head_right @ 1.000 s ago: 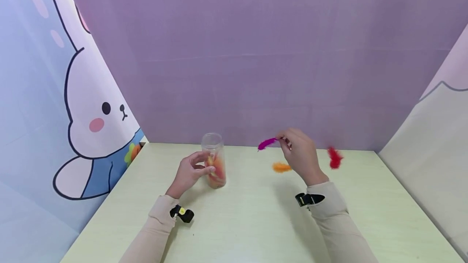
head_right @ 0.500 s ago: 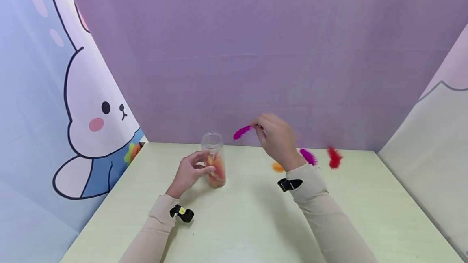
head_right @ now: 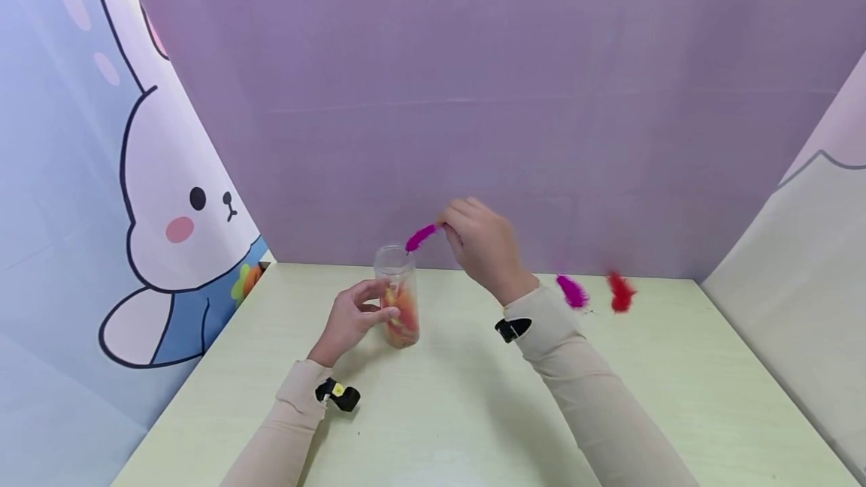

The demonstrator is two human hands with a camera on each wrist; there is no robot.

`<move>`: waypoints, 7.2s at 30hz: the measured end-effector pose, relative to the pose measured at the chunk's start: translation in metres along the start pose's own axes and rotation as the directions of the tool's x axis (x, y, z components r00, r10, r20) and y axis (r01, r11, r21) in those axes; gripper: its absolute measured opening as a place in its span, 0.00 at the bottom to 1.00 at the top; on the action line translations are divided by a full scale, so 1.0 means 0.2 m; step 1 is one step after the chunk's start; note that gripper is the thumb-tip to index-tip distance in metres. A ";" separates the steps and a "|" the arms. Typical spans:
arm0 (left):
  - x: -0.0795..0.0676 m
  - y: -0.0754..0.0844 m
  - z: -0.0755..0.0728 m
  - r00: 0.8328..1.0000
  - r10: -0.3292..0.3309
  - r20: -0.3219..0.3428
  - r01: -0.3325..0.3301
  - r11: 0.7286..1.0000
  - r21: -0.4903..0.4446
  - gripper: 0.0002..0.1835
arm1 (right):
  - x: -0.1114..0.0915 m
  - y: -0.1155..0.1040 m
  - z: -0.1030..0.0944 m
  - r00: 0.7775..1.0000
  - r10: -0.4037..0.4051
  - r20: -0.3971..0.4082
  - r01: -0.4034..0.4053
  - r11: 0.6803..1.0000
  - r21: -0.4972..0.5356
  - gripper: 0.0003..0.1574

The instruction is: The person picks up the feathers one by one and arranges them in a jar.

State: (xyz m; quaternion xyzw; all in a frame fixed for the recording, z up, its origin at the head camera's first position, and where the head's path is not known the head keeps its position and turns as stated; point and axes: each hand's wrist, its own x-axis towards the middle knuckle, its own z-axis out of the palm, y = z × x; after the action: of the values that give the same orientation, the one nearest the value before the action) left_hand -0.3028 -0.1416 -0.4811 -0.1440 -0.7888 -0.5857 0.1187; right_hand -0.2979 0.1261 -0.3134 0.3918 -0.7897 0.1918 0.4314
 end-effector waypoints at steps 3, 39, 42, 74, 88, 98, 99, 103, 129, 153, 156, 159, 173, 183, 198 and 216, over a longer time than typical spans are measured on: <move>0.00 0.00 0.00 1.000 0.000 0.000 0.000 1.000 -0.002 0.32 | 0.01 -0.01 0.01 1.000 -0.020 0.023 0.021 0.999 -0.036 0.05; 0.00 0.01 0.00 1.000 -0.010 0.006 0.010 1.000 0.014 0.32 | 0.06 -0.06 0.12 0.941 -0.277 0.194 0.319 0.918 -0.235 0.09; 0.00 0.01 0.01 1.000 -0.005 0.005 0.005 1.000 0.019 0.31 | 0.05 -0.05 0.12 0.952 -0.256 0.165 0.286 0.937 -0.200 0.10; 0.01 0.00 0.00 1.000 -0.011 0.011 0.011 1.000 -0.007 0.30 | -0.48 0.33 0.03 0.962 0.220 0.162 -0.213 0.975 -0.062 0.08; 0.01 0.00 -0.01 1.000 -0.012 0.008 0.012 1.000 -0.006 0.31 | -0.82 0.58 -0.17 0.730 0.630 0.267 -0.596 0.777 -0.204 0.12; 0.00 0.00 0.00 1.000 -0.016 -0.002 0.016 1.000 0.001 0.32 | -0.95 0.69 -0.22 0.545 0.763 0.347 -0.728 0.636 -0.257 0.18; 0.00 0.00 0.00 1.000 -0.014 -0.001 0.014 1.000 -0.001 0.32 | -0.96 0.70 -0.22 0.518 0.776 0.360 -0.740 0.617 -0.265 0.19; 0.00 0.00 -0.01 1.000 -0.010 0.002 0.010 1.000 -0.008 0.33 | -0.99 0.72 -0.22 0.380 0.828 0.412 -0.801 0.517 -0.300 0.24; 0.00 0.02 0.00 1.000 -0.017 0.004 0.017 1.000 -0.005 0.33 | -1.05 0.81 -0.11 0.172 0.845 0.506 -0.856 0.382 -0.348 0.11; 0.00 0.02 0.01 0.999 -0.043 0.001 0.043 0.999 -0.003 0.33 | -0.98 0.76 -0.20 0.612 0.747 0.262 -0.664 0.664 -0.344 0.07; 0.00 0.02 0.00 0.999 -0.033 0.006 0.033 0.999 -0.004 0.33 | -0.95 0.74 -0.22 0.616 0.742 0.265 -0.664 0.670 -0.332 0.08; 0.00 0.02 0.00 1.000 -0.020 0.006 0.020 1.000 -0.001 0.33 | -0.93 0.71 -0.23 0.638 0.725 0.260 -0.659 0.688 -0.302 0.10; 0.00 0.00 0.00 1.000 0.004 -0.001 -0.004 1.000 0.007 0.32 | -0.76 0.61 -0.26 0.657 0.713 0.244 -0.715 0.692 -0.097 0.13; 0.01 0.00 0.00 1.000 0.011 0.002 -0.011 1.000 -0.003 0.32 | -0.61 0.49 -0.26 0.649 0.719 0.248 -0.739 0.673 -0.019 0.14; 0.01 0.00 0.00 1.000 -0.002 0.005 0.002 1.000 0.004 0.32 | -0.41 0.34 -0.23 0.654 0.703 0.279 -0.749 0.655 0.104 0.14; 0.01 -0.01 -0.01 1.000 0.001 0.007 -0.001 1.000 -0.003 0.32 | -0.20 0.20 -0.17 0.733 0.628 0.263 -0.681 0.673 0.288 0.12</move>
State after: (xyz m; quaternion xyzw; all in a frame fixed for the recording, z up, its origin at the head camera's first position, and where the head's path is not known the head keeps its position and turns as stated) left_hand -0.3056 -0.1439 -0.4812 -0.1466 -0.7883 -0.5862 0.1164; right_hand -0.2979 0.1900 -0.3266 0.1679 -0.8556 0.4488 0.1957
